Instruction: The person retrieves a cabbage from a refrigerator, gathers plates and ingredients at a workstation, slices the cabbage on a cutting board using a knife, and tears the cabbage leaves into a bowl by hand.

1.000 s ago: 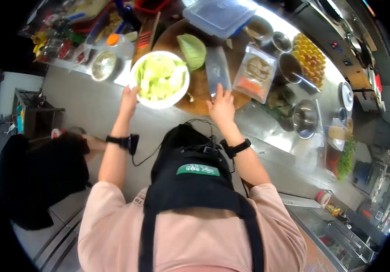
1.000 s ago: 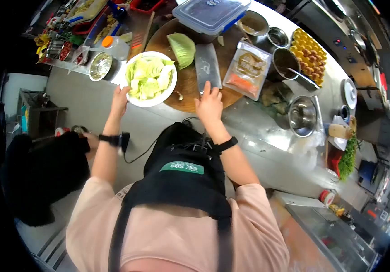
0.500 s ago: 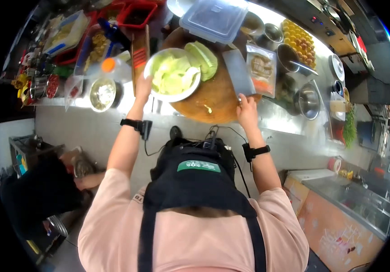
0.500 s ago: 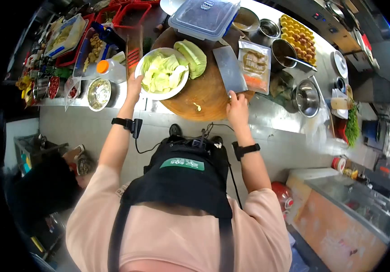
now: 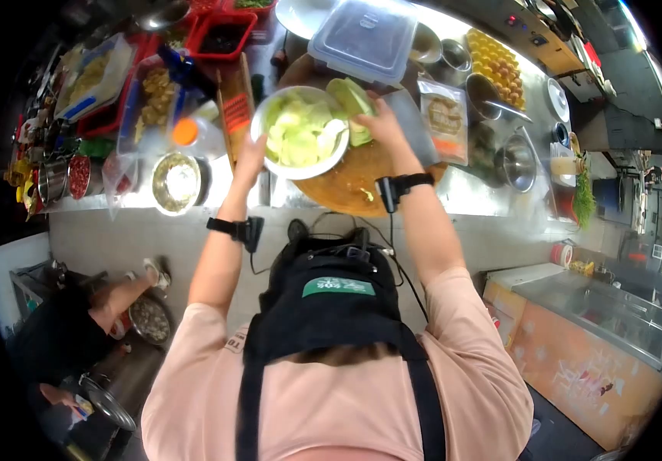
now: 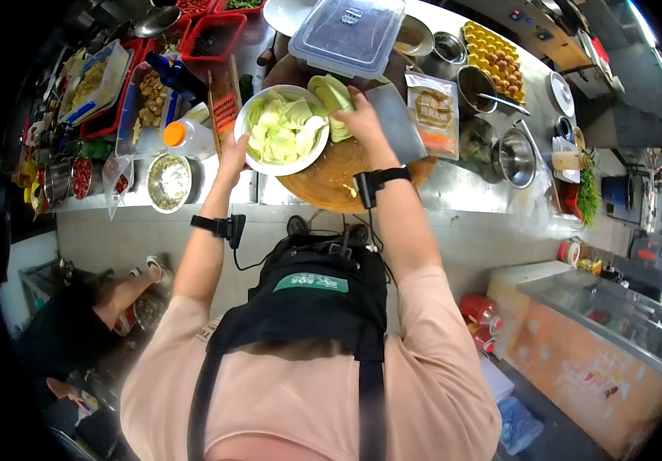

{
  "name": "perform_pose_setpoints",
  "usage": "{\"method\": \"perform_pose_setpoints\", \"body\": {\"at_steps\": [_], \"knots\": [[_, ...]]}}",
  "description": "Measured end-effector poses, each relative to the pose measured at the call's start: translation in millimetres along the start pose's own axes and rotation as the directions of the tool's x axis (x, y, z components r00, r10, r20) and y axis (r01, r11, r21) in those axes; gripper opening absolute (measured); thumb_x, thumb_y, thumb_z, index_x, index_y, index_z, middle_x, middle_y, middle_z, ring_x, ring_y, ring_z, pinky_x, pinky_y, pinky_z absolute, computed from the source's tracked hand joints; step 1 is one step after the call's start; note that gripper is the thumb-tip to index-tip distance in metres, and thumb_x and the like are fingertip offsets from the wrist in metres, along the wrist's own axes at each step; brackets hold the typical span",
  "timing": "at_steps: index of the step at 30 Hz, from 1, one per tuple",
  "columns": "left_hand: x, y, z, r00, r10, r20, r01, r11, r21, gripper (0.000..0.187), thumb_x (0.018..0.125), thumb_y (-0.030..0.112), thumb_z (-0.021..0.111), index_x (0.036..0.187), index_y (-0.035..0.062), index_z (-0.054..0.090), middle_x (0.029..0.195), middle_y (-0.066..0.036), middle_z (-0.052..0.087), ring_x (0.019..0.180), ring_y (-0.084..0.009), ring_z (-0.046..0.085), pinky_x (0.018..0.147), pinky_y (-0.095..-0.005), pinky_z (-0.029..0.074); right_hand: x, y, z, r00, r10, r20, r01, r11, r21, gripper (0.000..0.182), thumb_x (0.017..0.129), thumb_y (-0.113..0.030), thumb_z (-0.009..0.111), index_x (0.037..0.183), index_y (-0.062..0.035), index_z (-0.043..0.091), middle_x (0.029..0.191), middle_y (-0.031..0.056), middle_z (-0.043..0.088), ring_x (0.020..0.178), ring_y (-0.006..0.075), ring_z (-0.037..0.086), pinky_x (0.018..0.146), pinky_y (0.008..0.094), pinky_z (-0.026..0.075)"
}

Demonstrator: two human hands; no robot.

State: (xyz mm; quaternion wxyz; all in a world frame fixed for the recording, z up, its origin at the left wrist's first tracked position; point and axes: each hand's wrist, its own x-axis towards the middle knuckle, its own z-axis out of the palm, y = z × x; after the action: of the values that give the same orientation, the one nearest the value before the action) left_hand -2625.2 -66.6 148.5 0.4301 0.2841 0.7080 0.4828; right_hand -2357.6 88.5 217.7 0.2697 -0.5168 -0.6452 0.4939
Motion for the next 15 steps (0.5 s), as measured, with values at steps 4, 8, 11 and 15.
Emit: {"method": "perform_pose_setpoints", "body": {"at_steps": [4,8,11,15], "knots": [[-6,1,-5,0.996,0.088,-0.007,-0.088,0.995,-0.035,0.046,0.094,0.026,0.058,0.126,-0.0049,0.047,0.119,-0.020,0.059,0.109,-0.0269,0.057,0.092,-0.0377,0.044,-25,-3,-62,0.989,-0.056,0.135,0.088,0.964,-0.250,0.075,0.066,-0.007,0.078,0.135,-0.0133,0.049,0.131,0.0174,0.053,0.123,0.0295,0.051,0.102,0.0359,0.042],[-61,74,10,0.832,0.552,-0.055,-0.451,0.732,0.511,0.049,0.087,0.016,0.063,0.128,-0.0030,0.044,0.127,-0.024,0.049,0.119,-0.0386,0.047,0.101,-0.0436,0.039,-34,4,-107,0.854,-0.007,0.520,0.202,0.926,-0.319,0.079,0.061,0.005,0.074,0.133,-0.0178,0.051,0.135,0.0092,0.051,0.125,0.0309,0.048,0.106,0.0345,0.040],[-96,110,69,0.728,0.651,0.215,-0.684,0.670,0.288,0.051,0.083,0.013,0.065,0.129,0.0015,0.046,0.128,-0.023,0.049,0.123,-0.0391,0.045,0.105,-0.0437,0.038,-37,12,-113,0.763,-0.171,0.623,0.450,0.833,-0.322,0.075,0.064,0.002,0.073,0.133,-0.0179,0.051,0.141,0.0094,0.044,0.131,0.0315,0.041,0.106,0.0389,0.039],[-109,112,165,0.724,0.518,0.455,-0.679,0.652,0.338,0.056,0.081,0.008,0.067,0.133,0.0073,0.046,0.138,-0.020,0.041,0.130,-0.0372,0.040,0.108,-0.0415,0.035,-78,23,-134,0.843,-0.373,0.387,0.524,0.734,-0.433,0.072,0.069,-0.003,0.070,0.135,-0.0170,0.048,0.131,0.0145,0.048,0.123,0.0350,0.045,0.103,0.0448,0.041]]}}
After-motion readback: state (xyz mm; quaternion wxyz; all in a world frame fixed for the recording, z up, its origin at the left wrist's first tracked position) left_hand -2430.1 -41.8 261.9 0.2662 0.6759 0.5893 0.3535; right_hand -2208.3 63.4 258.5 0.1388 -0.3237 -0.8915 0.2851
